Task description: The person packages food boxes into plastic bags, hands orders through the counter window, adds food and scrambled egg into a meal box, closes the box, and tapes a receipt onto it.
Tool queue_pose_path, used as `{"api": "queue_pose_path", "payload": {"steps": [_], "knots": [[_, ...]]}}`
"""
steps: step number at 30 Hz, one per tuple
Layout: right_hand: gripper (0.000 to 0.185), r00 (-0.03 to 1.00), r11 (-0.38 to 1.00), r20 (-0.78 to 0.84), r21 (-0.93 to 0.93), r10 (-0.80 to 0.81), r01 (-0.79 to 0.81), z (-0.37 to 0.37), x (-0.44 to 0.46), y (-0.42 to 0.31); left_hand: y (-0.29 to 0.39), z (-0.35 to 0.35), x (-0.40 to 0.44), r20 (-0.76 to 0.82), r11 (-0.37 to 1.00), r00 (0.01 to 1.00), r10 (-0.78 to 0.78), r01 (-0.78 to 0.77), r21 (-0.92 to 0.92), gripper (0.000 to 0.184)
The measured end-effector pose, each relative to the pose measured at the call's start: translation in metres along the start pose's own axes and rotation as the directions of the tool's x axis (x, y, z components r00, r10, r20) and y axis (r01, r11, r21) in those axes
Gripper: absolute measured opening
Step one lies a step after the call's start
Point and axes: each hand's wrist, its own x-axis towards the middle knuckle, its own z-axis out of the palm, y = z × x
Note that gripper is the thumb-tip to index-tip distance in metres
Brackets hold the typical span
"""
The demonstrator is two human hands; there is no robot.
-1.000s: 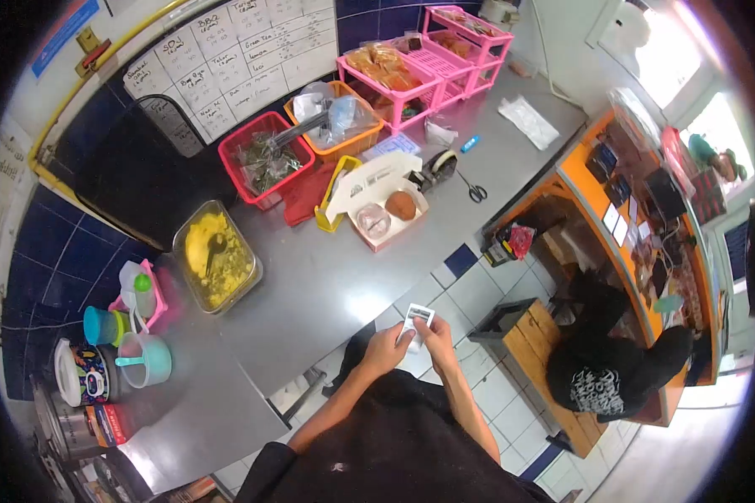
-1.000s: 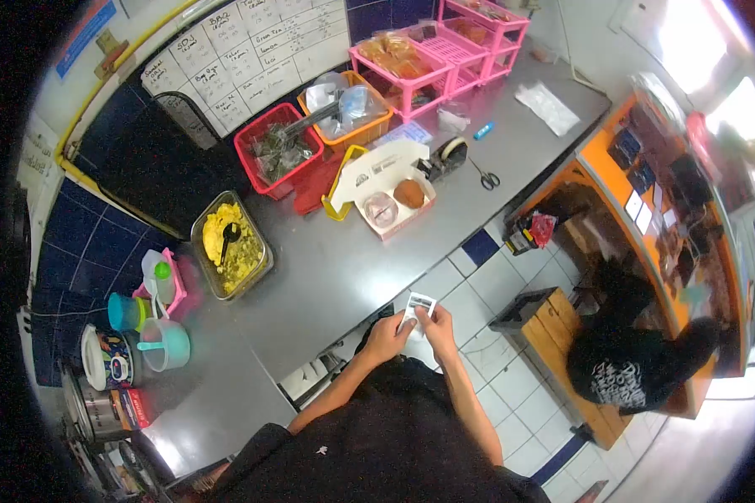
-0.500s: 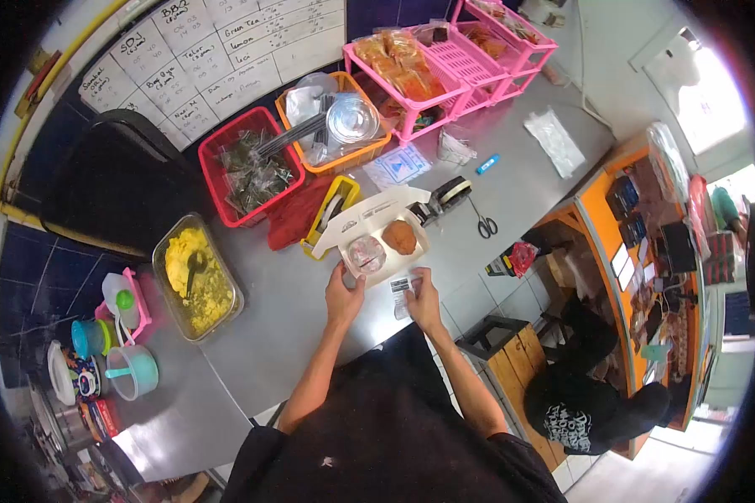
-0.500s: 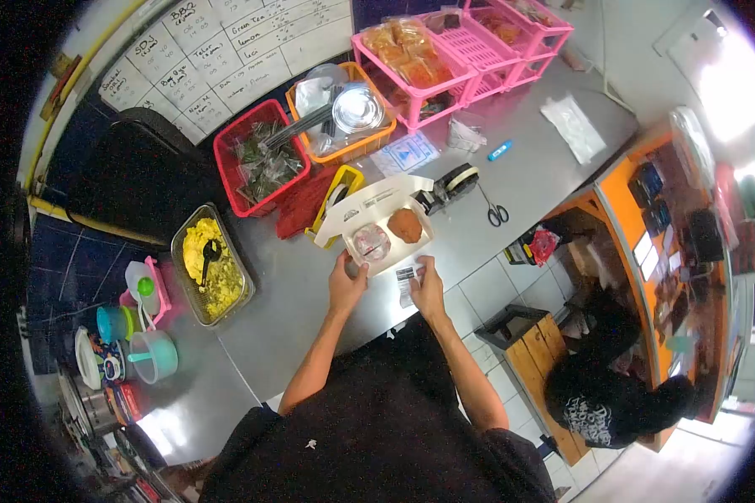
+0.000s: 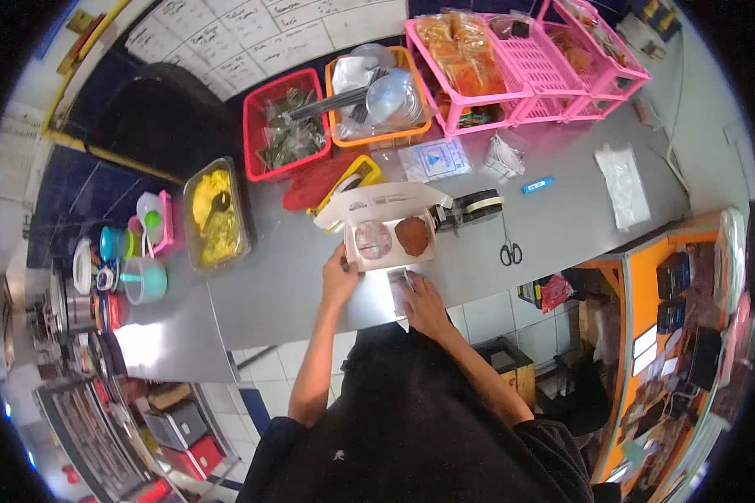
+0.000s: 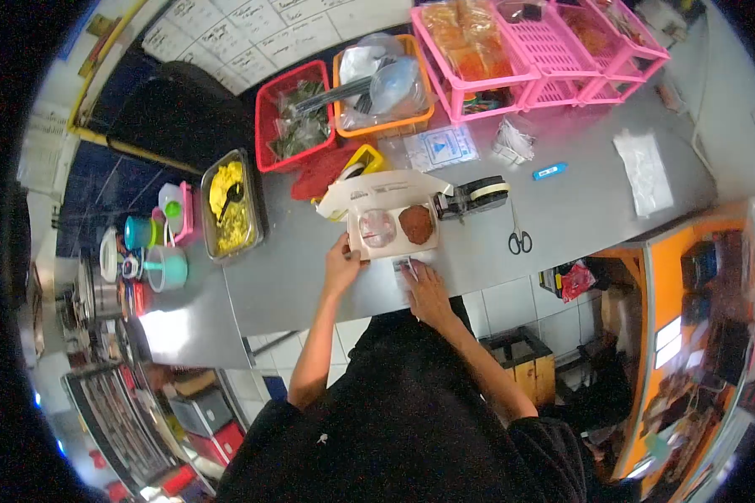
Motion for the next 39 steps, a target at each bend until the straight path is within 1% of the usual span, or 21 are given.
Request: {"api": "queue_pose_path", "payload": {"steps": [1,2,4,6,8,11,13,15,18,23,25,26,28,30,31,33,35,36,37,38,39], "knots": [[0.051,0.998,0.995,-0.022,-0.085,-0.052,0.050,0.002,0.001,0.007,0.007,-0.002,-0.001,0.017,0.999,0.999,-0.031,0.031,0.028,0.054],[0.051,0.998,0.994,-0.009,-0.081,-0.068,0.067,0.000,0.002,0.011,0.011,-0.004,0.000,0.034,0.997,0.998,-0.057,0.055,0.057,0.053],[0.048,0.990,0.995,-0.122,-0.071,-0.072,0.063,-0.002,0.006,0.016,0.017,-0.008,0.001,0.025,0.996,0.998,-0.059,0.057,0.069,0.052],[0.046,0.983,0.996,-0.165,-0.049,-0.076,0.069,0.005,0.006,0.025,0.020,-0.008,0.001,0.057,0.989,0.994,-0.090,0.082,0.120,0.050],[0.044,0.975,0.997,-0.212,-0.030,-0.070,0.065,0.008,0.008,0.030,0.028,-0.008,-0.003,0.044,0.989,0.995,-0.087,0.080,0.128,0.050],[0.038,0.972,0.991,-0.212,-0.103,-0.103,0.082,0.012,0.009,0.035,0.034,-0.010,-0.003,0.069,0.989,0.993,-0.092,0.083,0.124,0.050],[0.036,0.946,0.981,-0.279,-0.147,-0.166,0.129,0.012,0.010,0.035,0.027,-0.011,-0.005,0.086,0.991,0.991,-0.101,0.093,0.098,0.051],[0.037,0.945,0.978,-0.278,-0.159,-0.173,0.133,0.010,0.010,0.032,0.014,-0.012,-0.006,0.067,0.994,0.996,-0.054,0.047,0.100,0.050],[0.039,0.944,0.975,-0.277,-0.178,-0.181,0.135,0.001,0.011,0.021,0.034,-0.014,-0.016,0.051,0.991,0.994,-0.095,0.089,0.101,0.050],[0.040,0.965,0.971,-0.209,-0.209,-0.158,0.114,0.003,0.005,0.019,0.028,-0.020,-0.005,0.054,0.995,0.997,-0.057,0.052,0.089,0.050],[0.036,0.955,0.977,-0.260,-0.194,-0.142,0.092,0.008,0.005,0.019,0.019,-0.018,-0.001,0.074,0.996,0.997,-0.038,0.032,0.080,0.050],[0.036,0.955,0.976,-0.263,-0.200,-0.137,0.085,0.008,0.004,0.018,0.009,-0.015,-0.001,0.079,0.998,0.996,-0.038,0.033,0.058,0.049],[0.027,0.956,0.987,-0.276,-0.149,-0.096,0.056,0.010,0.000,0.015,-0.005,-0.010,-0.007,0.089,0.999,0.995,-0.039,0.036,0.037,0.049],[0.023,0.947,0.987,-0.306,-0.148,-0.101,0.058,0.012,-0.003,0.011,-0.012,0.001,-0.022,-0.070,0.977,0.997,-0.034,0.018,-0.212,0.037],[0.019,0.935,0.987,-0.339,-0.147,-0.110,0.063,0.012,-0.003,0.009,-0.023,0.004,-0.031,-0.062,0.978,0.998,-0.031,0.018,-0.206,0.037],[0.017,0.937,0.989,-0.343,-0.144,-0.060,0.010,0.013,-0.006,0.005,-0.053,0.011,-0.052,-0.228,0.939,0.970,-0.084,0.001,-0.345,0.025],[0.016,0.937,0.989,-0.348,-0.143,-0.008,-0.045,0.012,-0.010,-0.001,-0.057,0.024,-0.083,-0.209,0.973,0.974,0.083,-0.125,-0.196,0.016],[0.017,0.938,0.987,-0.337,-0.108,0.077,-0.120,0.010,-0.014,-0.009,-0.046,0.026,-0.096,-0.082,0.982,0.978,0.191,-0.190,0.016,0.020],[0.018,0.936,0.979,-0.314,-0.076,0.157,-0.189,0.009,-0.019,-0.016,-0.035,0.032,-0.102,-0.027,0.936,0.940,0.341,-0.337,0.102,0.021],[0.018,0.940,0.979,-0.303,-0.077,0.156,-0.187,0.011,-0.022,-0.019,-0.031,0.038,-0.106,0.033,0.862,0.879,0.477,-0.474,0.179,0.022],[0.023,0.919,0.969,-0.308,0.052,0.247,-0.243,0.012,-0.023,-0.022,-0.035,0.045,-0.106,0.023,0.866,0.883,0.470,-0.466,0.180,0.022]]}}
